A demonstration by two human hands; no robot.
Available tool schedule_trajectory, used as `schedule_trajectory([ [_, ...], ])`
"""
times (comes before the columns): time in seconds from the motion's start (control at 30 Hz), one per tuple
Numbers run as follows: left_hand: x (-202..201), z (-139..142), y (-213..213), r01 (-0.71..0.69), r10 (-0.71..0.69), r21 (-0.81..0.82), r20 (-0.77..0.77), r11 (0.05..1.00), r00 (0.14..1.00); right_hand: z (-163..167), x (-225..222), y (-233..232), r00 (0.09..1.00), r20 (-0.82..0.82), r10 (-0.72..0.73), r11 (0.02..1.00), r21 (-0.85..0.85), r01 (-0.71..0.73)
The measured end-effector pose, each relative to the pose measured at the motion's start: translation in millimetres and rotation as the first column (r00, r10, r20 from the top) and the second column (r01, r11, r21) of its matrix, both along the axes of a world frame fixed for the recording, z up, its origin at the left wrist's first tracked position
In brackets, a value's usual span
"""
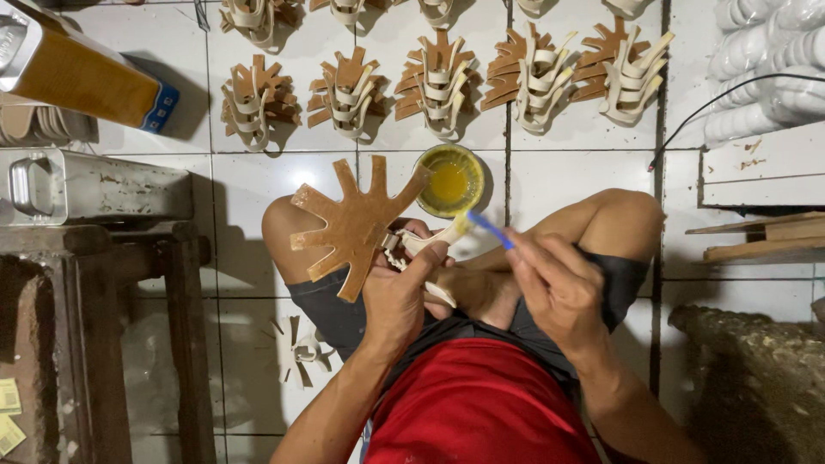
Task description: The person sits on the floor and applies yellow glue to star-shaped wooden pieces using a small brush. They dip the brush into a container of glue, coat the surfaces, and place the treated pieces among others on the floor.
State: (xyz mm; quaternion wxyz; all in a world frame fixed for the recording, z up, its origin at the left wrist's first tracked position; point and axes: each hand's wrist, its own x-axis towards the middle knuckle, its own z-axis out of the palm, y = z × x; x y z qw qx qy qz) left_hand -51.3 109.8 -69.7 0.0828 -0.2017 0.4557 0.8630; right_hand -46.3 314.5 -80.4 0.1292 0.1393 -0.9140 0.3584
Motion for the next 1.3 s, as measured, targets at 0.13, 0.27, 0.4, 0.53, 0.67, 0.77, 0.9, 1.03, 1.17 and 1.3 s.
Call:
schedule_trajectory([
  [0.13, -1, 1, -6, 0.011, -0.01, -0.014, 0.054, 1.0, 0.998, -2, -3, 15, 0.987, 0.107, -0.116, 0.966, -0.217, 0.137],
  [0.27, -5, -3, -3, -0.012, 0.014, -0.016, 0.101, 1.0, 0.995, -3, 3, 16, 0.993, 0.089, 0.075, 0.952, -0.301, -0.045],
  [0.4, -5, -9, -1, -0.001, 0.003, 0.064, -0.032, 0.998, 0.999, -20, -2, 11, 0.963, 0.271, 0.002, 0.965, -0.252, 0.069],
  [0.53, -4, -15, -14, 0.0, 0.0, 0.098, 0.008, 0.995, 1.0, -37, -14, 27, 0.866, 0.474, -0.161, 0.8, -0.451, 0.396],
  [0.67, -17, -28, -24, -0.127, 0.126, 0.189, 0.015, 0.974, 0.992, -40, -11, 29, 0.869, 0.425, -0.255, 0.676, -0.565, 0.474],
  [0.77, -32, -43, -24, -0.137, 0.109, 0.276, 0.114, 0.952, 0.988, -43, -1, -7, 0.92, 0.343, -0.187, 0.941, -0.205, 0.268],
  [0.9, -41, -57, -37, -0.062, -0.017, 0.402, 0.189, 0.913, 0.982, -55, -14, -76, 0.959, 0.091, 0.269, 0.934, -0.268, -0.237],
  [1.03, -51, -66, -74, -0.039, 0.026, 0.442, 0.035, 0.896, 0.999, -59, -38, -125, 0.944, 0.022, 0.33, 0.93, -0.178, -0.322],
  [1.17, -66, -83, -122, 0.08, -0.049, 0.4, -0.087, 0.913, 0.995, -51, -79, -155, 0.959, 0.258, 0.116, 0.977, -0.201, -0.065],
  [1.3, -113, -120, -181, 0.097, -0.295, -0.467, -0.371, 0.879, 0.881, -48, -161, -183, 0.964, 0.265, -0.037, 0.979, -0.184, 0.088],
])
